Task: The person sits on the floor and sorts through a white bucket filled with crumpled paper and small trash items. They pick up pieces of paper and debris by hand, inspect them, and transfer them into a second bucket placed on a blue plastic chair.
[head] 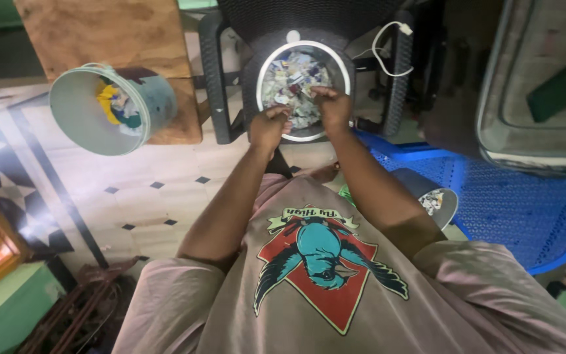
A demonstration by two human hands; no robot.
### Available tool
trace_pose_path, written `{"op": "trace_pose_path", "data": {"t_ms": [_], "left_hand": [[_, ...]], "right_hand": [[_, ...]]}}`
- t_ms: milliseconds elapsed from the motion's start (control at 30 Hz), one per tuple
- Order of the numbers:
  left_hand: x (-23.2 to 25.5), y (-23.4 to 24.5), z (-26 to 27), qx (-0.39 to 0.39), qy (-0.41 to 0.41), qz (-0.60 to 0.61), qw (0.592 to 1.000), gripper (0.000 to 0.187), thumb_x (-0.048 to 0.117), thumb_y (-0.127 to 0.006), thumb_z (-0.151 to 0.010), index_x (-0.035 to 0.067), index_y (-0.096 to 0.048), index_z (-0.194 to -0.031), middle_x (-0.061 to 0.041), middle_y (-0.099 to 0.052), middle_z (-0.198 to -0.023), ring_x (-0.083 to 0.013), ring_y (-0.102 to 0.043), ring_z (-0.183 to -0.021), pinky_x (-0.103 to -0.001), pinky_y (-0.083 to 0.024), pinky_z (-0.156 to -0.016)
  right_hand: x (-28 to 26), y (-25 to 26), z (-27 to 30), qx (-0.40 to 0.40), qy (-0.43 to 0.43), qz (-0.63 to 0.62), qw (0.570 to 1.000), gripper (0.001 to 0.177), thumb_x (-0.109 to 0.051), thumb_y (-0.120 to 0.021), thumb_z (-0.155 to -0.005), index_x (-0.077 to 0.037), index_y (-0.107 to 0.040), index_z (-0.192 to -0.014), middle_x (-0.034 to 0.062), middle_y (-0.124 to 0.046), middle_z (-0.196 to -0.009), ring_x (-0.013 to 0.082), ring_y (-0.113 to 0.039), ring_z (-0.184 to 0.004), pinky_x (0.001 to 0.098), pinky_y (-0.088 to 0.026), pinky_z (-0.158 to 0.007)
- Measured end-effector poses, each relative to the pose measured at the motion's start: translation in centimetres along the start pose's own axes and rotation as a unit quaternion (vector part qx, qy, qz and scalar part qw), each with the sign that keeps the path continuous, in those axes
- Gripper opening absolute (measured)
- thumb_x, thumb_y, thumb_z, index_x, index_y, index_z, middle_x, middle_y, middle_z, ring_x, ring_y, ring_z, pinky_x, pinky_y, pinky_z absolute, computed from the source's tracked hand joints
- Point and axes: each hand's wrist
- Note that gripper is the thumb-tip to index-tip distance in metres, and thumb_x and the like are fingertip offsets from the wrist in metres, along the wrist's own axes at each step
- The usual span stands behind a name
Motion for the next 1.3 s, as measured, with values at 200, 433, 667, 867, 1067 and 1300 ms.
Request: {"op": "trace_pose_path", "data": {"t_ms": [200,433,667,867,1067,1300], "left_hand": [[3.1,-4.4,2.7,-0.043,-0.082,-0.001,0.996,0.033,0.003,-0.066,-0.09,-0.002,-0.068,-0.122,-0.009,-0.074,-0.105,-0.0149,-0.072,-0.088,-0.027,-0.058,-0.074],[4.7,-10.5,9.3,-0.116,-0.167,0.066,0.977,0.044,0.0,-0.074,-0.088,-0.001,-0.064,-0.131,-0.01,-0.07,-0.109,-0.013,-0.069,-0.091,-0.025,-0.058,-0.078],[2.5,-16.4,14.4,-0.136,-0.195,-0.019,0.971,0.021,0.003,-0.074,-0.092,-0.006,-0.075,-0.111,-0.011,-0.076,-0.093,-0.0126,-0.068,-0.076,-0.023,-0.054,-0.07],[-2.5,-23.8,16.4,-0.282,-0.11,-0.019,0.953,0.026,0.007,-0.064,-0.091,-0.004,-0.076,-0.111,-0.009,-0.079,-0.1,-0.0129,-0.073,-0.083,-0.023,-0.059,-0.076],[-13.4,-33.0,18.5,-0.382,-0.019,-0.161,0.91,0.023,0.005,-0.074,-0.088,-0.004,-0.074,-0.109,-0.011,-0.077,-0.096,-0.0156,-0.073,-0.081,-0.025,-0.06,-0.075],[-28.2,-39.0,19.0,-0.368,0.085,-0.235,0.896,0.026,-0.003,-0.07,-0.084,-0.009,-0.073,-0.108,-0.013,-0.076,-0.095,-0.0175,-0.072,-0.079,-0.027,-0.058,-0.07]], "right_hand": [[-4.1,4.2,3.0,-0.065,-0.065,-0.265,0.96,0.026,0.003,-0.071,-0.086,-0.002,-0.066,-0.111,0.0123,-0.072,-0.102,0.0222,-0.071,-0.091,0.0329,-0.059,-0.083],[-6.1,10.4,8.3,-0.163,-0.059,-0.442,0.88,0.018,-0.001,-0.062,-0.094,0.004,-0.063,-0.111,0.0163,-0.072,-0.107,0.0259,-0.072,-0.099,0.0372,-0.06,-0.094],[-6.1,18.8,14.1,-0.139,0.002,-0.391,0.91,0.015,-0.002,-0.067,-0.097,0.005,-0.067,-0.11,0.0168,-0.075,-0.102,0.0227,-0.074,-0.092,0.0324,-0.06,-0.085],[-0.8,27.4,20.0,-0.032,0.043,-0.398,0.916,0.016,0.001,-0.069,-0.093,0.006,-0.07,-0.108,0.0152,-0.076,-0.102,0.0204,-0.074,-0.09,0.0296,-0.061,-0.084],[10.6,34.7,26.9,0.174,0.018,-0.412,0.894,0.016,0.001,-0.072,-0.09,0.004,-0.07,-0.106,0.0142,-0.076,-0.099,0.0189,-0.072,-0.085,0.0293,-0.058,-0.08],[24.9,38.3,31.4,0.33,-0.022,-0.476,0.815,0.023,0.003,-0.068,-0.086,0.01,-0.071,-0.107,0.0175,-0.075,-0.107,0.0254,-0.074,-0.095,0.0337,-0.062,-0.089]]}}
Point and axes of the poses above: each hand's wrist, its own z-axis away from the middle knuckle, its own y-axis out of the back of the hand, x = y × z
